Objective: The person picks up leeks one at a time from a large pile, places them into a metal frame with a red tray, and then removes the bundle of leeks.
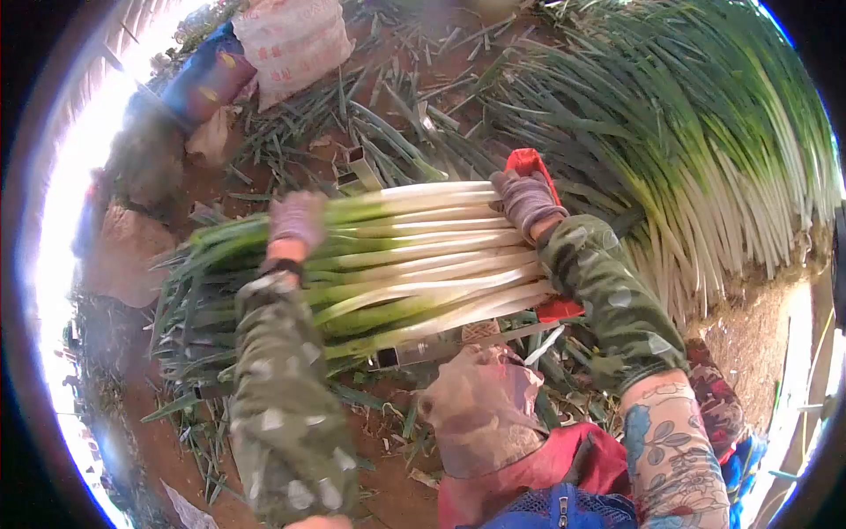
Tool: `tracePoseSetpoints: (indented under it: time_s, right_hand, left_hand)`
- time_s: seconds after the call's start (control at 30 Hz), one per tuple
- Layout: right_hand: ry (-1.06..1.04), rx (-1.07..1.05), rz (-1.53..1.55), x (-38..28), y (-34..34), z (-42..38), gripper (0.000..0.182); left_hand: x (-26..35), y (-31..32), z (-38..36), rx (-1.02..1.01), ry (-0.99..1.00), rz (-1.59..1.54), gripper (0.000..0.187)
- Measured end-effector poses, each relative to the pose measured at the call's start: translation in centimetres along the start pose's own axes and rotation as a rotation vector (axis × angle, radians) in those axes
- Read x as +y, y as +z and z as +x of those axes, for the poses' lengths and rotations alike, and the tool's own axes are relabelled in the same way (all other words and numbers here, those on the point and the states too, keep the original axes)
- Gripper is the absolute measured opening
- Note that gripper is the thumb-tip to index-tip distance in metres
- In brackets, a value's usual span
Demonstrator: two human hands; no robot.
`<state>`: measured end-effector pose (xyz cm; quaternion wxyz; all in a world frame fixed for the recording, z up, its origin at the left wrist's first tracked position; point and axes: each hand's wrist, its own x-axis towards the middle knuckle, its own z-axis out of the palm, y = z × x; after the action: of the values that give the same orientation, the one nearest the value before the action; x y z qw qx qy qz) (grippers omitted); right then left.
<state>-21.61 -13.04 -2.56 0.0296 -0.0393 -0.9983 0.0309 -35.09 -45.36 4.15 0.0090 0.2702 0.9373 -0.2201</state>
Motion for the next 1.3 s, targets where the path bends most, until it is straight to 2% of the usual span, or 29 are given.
tracePoseSetpoints:
  time_s: [0.03,0.1,0.13,0.17,0.2,0.23,0.3,0.37,0.43,0.47,0.5,0.53,0.63,0.7,0.73,0.77,0.8,0.83,0.9,0.93,1.0,1.03,1.1,1.13,1.17,1.2,1.23,1.27,1.3]
  right_hand:
    - [0.064,-0.105,-0.066,0.5,1.4,0.8,0.030]
    - [0.087,-0.152,-0.057,1.1,3.3,2.0,0.031]
    - [0.140,-0.215,0.036,1.0,4.2,1.6,0.035]
    - [0.188,-0.236,0.111,0.8,2.6,2.4,0.039]
    - [0.176,-0.248,-0.124,-0.1,1.2,2.0,0.041]
    - [0.123,-0.196,-0.193,-0.3,1.1,1.5,0.039]
    - [0.219,-0.442,-0.050,-0.9,0.2,2.7,0.049]
    - [0.077,-0.348,0.104,-3.2,-2.6,2.2,0.054]
    - [-0.009,-0.269,0.102,-4.7,0.6,1.8,0.056]
    - [-0.013,-0.099,0.097,-5.0,2.4,1.5,0.056]
    - [-0.014,0.079,0.088,-5.1,4.0,1.4,0.055]
    - [0.016,-0.073,0.120,-5.2,2.7,1.6,0.057]
    - [0.078,-0.267,0.203,-5.3,1.3,2.2,0.058]
    - [-0.018,0.021,0.275,-4.9,6.7,2.9,0.059]
    - [0.027,0.016,0.389,-4.6,7.1,3.7,0.054]
    - [-0.128,-0.141,0.484,-3.4,13.9,7.2,0.048]
    - [0.054,-0.191,0.306,-3.1,9.0,5.3,0.033]
    - [0.225,-0.245,0.137,-5.0,3.9,3.4,0.025]
    - [0.037,0.310,0.246,-8.0,6.9,2.4,0.029]
    - [0.093,0.315,0.241,-9.1,6.9,-0.2,0.029]
    - [-0.266,0.689,0.659,-10.4,3.2,-7.5,0.050]
    - [-0.319,0.221,0.696,-7.9,-3.9,-13.2,0.043]
    - [-0.177,0.024,1.018,-6.1,-3.7,-21.1,0.042]
    - [-0.106,0.173,1.072,-4.0,-0.1,-24.2,0.037]
    - [0.034,0.092,1.001,-1.8,2.9,-27.2,0.032]
    - [0.602,-0.449,1.261,1.1,4.4,-29.3,0.024]
    - [0.389,-0.287,0.724,5.0,7.9,-32.8,0.030]
    - [0.566,-0.351,0.530,7.9,7.5,-35.0,0.018]
    - [0.688,-0.208,0.494,11.0,7.2,-37.2,0.018]
  left_hand:
    - [1.7,2.9,1.3,-0.054,-0.076,-0.034,0.031]
    - [3.1,3.8,3.9,-0.228,-0.160,0.047,0.051]
    - [3.5,4.8,3.1,-0.257,-0.127,0.043,0.051]
    - [3.1,4.5,3.2,-0.244,-0.120,-0.005,0.052]
    - [2.8,3.6,3.9,-0.210,-0.121,-0.053,0.053]
    - [3.3,2.7,3.6,-0.218,-0.167,-0.058,0.053]
    - [3.1,4.1,4.3,-0.219,-0.199,-0.020,0.056]
    - [2.9,4.0,4.9,-0.215,-0.219,-0.015,0.056]
    - [3.3,4.3,4.6,-0.242,-0.219,-0.019,0.056]
    - [3.2,4.1,4.5,-0.235,-0.213,-0.025,0.053]
    - [3.3,3.7,4.5,-0.220,-0.208,-0.030,0.051]
    - [3.0,4.5,4.5,-0.156,-0.190,-0.036,0.050]
    - [2.9,4.2,4.5,-0.159,-0.182,-0.029,0.046]
    - [1.6,6.2,4.5,-0.099,-0.091,-0.076,0.040]
    - [0.1,9.9,5.4,-0.023,-0.038,-0.077,0.033]
    - [0.1,9.0,5.2,-0.040,-0.041,-0.112,0.030]
    - [-0.7,11.2,5.5,0.048,0.002,-0.150,0.030]
    - [-4.8,19.7,8.5,0.291,0.168,0.002,0.033]
    - [0.3,8.9,5.9,-0.182,-0.124,0.115,0.060]
    - [-0.4,9.9,7.3,-0.280,-0.124,0.172,0.070]
    - [2.5,3.4,4.0,-0.334,-0.157,0.224,0.075]
    - [2.1,2.9,4.1,-0.315,-0.143,0.246,0.075]
    - [0.4,2.7,4.4,-0.326,-0.120,0.355,0.082]
    - [2.1,1.2,5.0,-0.326,-0.104,0.377,0.082]
    - [3.5,-2.0,4.0,-0.400,-0.128,0.349,0.082]
    - [4.7,-4.1,3.4,-0.478,-0.152,0.323,0.083]
    - [4.6,-4.7,3.2,-0.475,-0.157,0.338,0.083]
    - [3.7,-4.8,3.2,-0.497,-0.003,-0.156,0.076]
    - [3.1,-4.9,2.5,-0.496,0.148,-0.651,0.070]
